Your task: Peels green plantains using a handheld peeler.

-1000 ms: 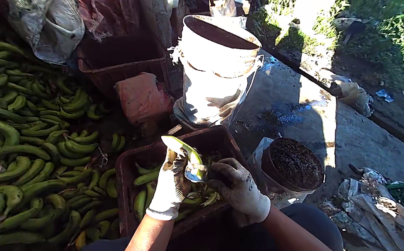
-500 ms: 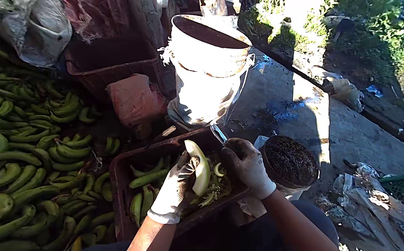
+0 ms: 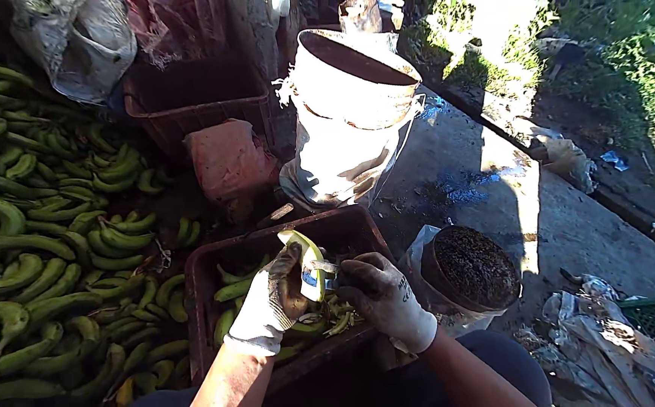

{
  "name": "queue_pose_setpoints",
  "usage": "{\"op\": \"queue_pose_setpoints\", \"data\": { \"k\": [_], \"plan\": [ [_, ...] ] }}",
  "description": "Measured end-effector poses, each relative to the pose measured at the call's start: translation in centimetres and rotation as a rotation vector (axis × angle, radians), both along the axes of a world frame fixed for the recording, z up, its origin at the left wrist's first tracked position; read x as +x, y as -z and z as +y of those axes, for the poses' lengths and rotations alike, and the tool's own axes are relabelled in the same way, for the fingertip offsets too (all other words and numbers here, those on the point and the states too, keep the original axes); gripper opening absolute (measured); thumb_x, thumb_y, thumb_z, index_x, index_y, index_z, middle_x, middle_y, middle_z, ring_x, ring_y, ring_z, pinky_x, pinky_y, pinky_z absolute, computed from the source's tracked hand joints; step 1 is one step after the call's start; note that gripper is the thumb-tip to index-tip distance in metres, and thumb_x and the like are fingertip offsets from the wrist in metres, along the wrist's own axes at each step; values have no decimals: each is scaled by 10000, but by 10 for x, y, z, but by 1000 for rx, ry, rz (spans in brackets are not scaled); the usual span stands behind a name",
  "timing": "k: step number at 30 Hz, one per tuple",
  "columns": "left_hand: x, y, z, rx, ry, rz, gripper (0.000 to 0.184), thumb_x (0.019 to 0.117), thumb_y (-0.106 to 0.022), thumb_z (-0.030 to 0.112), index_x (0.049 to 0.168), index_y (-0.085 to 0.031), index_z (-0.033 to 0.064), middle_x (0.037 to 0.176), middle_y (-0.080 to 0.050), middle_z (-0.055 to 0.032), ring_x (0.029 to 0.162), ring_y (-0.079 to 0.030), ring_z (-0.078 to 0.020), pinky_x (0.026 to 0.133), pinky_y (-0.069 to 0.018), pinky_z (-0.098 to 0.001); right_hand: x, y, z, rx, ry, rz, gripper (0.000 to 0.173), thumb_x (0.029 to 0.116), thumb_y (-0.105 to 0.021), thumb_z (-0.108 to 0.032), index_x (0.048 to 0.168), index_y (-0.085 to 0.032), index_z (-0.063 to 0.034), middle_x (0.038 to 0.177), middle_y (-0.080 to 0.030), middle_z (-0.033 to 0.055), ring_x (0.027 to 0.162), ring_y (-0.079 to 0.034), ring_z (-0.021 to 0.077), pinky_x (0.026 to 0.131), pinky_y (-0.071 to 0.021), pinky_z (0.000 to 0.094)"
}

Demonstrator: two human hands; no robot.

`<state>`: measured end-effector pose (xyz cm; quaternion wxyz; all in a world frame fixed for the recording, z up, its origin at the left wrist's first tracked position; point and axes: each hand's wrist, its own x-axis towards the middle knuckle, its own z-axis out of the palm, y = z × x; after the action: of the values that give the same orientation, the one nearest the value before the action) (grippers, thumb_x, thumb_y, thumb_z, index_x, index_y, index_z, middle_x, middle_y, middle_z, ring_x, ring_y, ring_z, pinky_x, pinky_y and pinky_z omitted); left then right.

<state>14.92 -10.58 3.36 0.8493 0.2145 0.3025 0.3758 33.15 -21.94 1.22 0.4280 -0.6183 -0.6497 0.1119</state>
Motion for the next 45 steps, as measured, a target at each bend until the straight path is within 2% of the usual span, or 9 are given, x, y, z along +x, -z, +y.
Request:
{"op": "queue_pose_setpoints", "data": {
  "k": [8,13,17,23,30,33,36,40,45],
  "plan": [
    [-9,-15,-15,319,442,22,268,1001,-470,156,1154,-680,88,995,-713,-42,888,-687,-97,796,-587,-266,38,-1,25,-370,156,120,401,1023,-546,-513,1198,-761,-222,1159,-736,-40,1093,-670,76,985,-546,367],
    [1,-21,-16,453,408,366,566,955,-643,372,1452,-512,136,1105,-700,-56,915,-695,-144,792,-605,-316,57,-4,20,-365,395,201,413,962,-615,-569,1165,-755,-238,1061,-732,-33,976,-685,97,907,-571,402],
    [0,5,-5,259,94,65,357,1067,-482,172,1398,-503,40,1137,-678,-157,971,-695,-241,820,-609,-406,33,-15,4,-135,244,200,409,947,-710,-434,1228,-723,-138,1153,-702,20,1042,-675,94,915,-590,315],
    [-1,5,4,48,11,-221,428,1115,-218,254,1163,-594,55,1055,-697,-140,970,-707,-228,832,-611,-402,9,-4,-4,-52,-16,87,418,928,-749,-387,1270,-718,-148,1217,-676,54,1135,-638,137,976,-560,341],
    [-4,2,-3,138,173,-113,333,1097,-356,210,1085,-646,48,937,-692,-111,838,-697,-180,748,-609,-341,8,-3,-3,14,-92,52,383,932,-757,-379,1261,-737,-185,1210,-676,59,1137,-626,148,988,-541,344],
    [-7,-3,-11,303,318,-11,260,1053,-498,203,1236,-623,67,1001,-694,-88,880,-689,-153,786,-604,-333,16,-5,7,-102,16,152,343,986,-683,-370,1244,-743,-152,1182,-701,36,1100,-657,109,956,-571,318],
    [-5,-12,-15,366,430,99,511,989,-611,260,1459,-505,89,1142,-691,-125,962,-697,-194,837,-605,-367,43,0,24,-451,211,158,416,1032,-509,-523,1187,-760,-229,1158,-742,-40,1112,-667,78,1010,-529,389],
    [-6,-7,-7,308,288,-20,362,1054,-459,179,1375,-559,44,1105,-693,-154,935,-696,-202,806,-603,-353,56,-3,18,-383,321,211,425,973,-612,-550,1192,-745,-211,1076,-737,-26,987,-687,83,910,-571,363],
    [-14,-2,7,74,162,-289,408,1095,-249,220,1232,-587,35,1109,-686,-168,989,-700,-256,846,-605,-411,25,-26,-10,-41,-38,135,406,921,-765,-342,1259,-723,-122,1210,-677,56,1117,-647,135,955,-579,333]
  ]
}}
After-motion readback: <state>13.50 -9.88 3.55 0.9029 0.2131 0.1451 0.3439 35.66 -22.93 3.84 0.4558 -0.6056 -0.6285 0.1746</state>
